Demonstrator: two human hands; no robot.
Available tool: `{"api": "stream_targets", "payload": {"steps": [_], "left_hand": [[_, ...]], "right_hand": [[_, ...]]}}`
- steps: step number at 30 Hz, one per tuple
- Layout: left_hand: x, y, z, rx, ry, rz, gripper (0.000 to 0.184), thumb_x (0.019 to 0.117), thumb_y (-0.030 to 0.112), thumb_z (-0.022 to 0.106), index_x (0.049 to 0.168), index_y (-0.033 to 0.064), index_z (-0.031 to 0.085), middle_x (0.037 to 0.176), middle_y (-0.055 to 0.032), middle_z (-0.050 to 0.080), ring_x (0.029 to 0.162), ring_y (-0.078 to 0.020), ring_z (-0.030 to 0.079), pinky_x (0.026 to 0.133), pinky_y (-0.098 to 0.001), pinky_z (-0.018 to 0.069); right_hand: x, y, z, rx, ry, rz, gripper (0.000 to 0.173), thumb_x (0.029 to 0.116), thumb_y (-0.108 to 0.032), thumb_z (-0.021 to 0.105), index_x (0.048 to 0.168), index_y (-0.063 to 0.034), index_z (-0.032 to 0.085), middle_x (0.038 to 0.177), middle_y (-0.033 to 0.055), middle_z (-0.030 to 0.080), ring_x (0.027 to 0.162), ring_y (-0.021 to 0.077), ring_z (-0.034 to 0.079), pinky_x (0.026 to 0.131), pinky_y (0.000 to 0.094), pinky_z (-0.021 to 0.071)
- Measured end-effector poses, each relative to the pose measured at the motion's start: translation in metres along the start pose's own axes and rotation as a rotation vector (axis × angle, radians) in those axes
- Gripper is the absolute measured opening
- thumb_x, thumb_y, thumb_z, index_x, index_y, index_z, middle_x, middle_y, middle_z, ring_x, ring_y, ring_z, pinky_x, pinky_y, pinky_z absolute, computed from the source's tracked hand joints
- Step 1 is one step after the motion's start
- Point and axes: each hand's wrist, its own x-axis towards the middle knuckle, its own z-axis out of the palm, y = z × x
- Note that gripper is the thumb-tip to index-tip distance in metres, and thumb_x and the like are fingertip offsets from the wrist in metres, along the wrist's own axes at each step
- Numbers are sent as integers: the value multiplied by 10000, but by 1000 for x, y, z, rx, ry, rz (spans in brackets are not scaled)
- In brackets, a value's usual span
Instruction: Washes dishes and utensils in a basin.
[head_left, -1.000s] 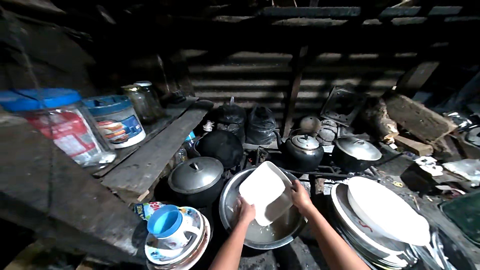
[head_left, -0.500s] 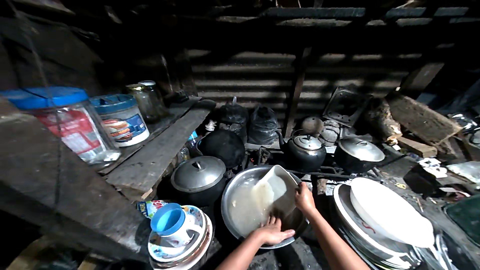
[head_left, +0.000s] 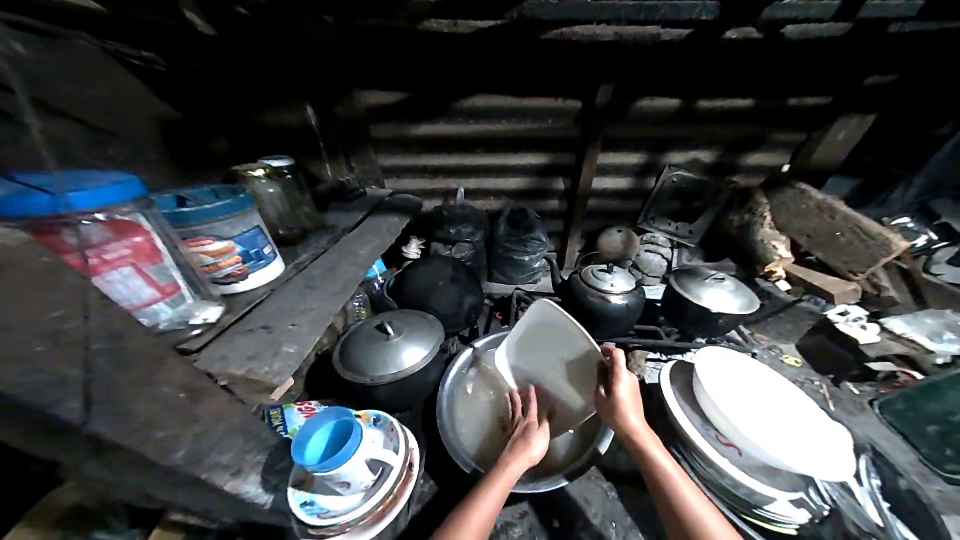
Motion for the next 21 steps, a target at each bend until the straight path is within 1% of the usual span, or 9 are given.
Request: {"api": "stream_targets", "payload": {"steps": [2,6,7,9,12,14,16,18,21], "left_hand": [[2,-1,6,-11,84,63,687,1078,224,403,1640,46,49,1688,-246,-103,1574,-389,-89,1254,-585,21],[19,-17,-3,45,212,-84,827,1064,534,409,1642,47,75,1714,-167,-63,1567,-389,-130,1184,-704,-68],[21,-19,-5,89,227,-88,835,1059,556,401,1642,48,87,1715,-165,-55,1566,-391,-137,1172,-714,-91],[15,-13,-4,151,221,35,784,1064,532,396,1643,69,142,1712,-190,0,1566,-409,-110,1159,-734,-114],[-6,10,7,233,1,242,693,1072,491,385,1642,131,222,1724,-119,36,1583,-346,-59,1202,-686,-40],[-18,18,16,268,-153,283,705,1070,471,384,1603,20,283,1717,-142,91,1590,-305,-41,1232,-607,-74],[-21,12,19,299,-195,233,699,1069,447,395,1573,-31,316,1711,-163,115,1592,-290,-20,1232,-603,-84],[-17,-2,15,265,-197,119,694,1076,449,400,1583,-14,299,1727,-104,4,1594,-249,-33,1231,-625,-38],[-6,-17,2,264,-295,-87,666,1093,491,325,1536,-1,402,1729,-91,-14,1590,-303,-50,1208,-677,-33]], "right_hand": [[0,0,3,76,24,90,403,1000,20,464,1395,102,475,1094,282,695,994,378,710,897,508,548],[-5,10,13,187,15,209,372,1051,-10,433,1406,98,461,1209,290,657,1088,352,680,960,472,525],[-6,12,15,217,13,227,368,1056,-13,428,1405,101,460,1226,291,647,1104,346,671,971,466,518],[-8,17,24,290,37,250,363,1059,-19,419,1399,103,458,1239,284,634,1110,322,659,974,447,515],[-8,18,37,315,70,263,369,1061,-42,411,1404,88,452,1207,274,643,1085,319,665,956,462,525],[-7,16,40,296,98,258,371,1064,-51,410,1408,80,458,1201,270,657,1087,336,671,953,485,523],[-6,17,40,291,125,229,370,1061,-38,409,1402,94,463,1212,276,656,1095,333,672,963,470,523],[-7,16,37,256,138,214,372,1058,-22,408,1406,101,455,1213,285,656,1088,348,677,957,476,523],[-6,12,35,104,75,198,423,1017,12,430,1434,76,454,1157,289,683,1054,411,695,931,545,530]]}}
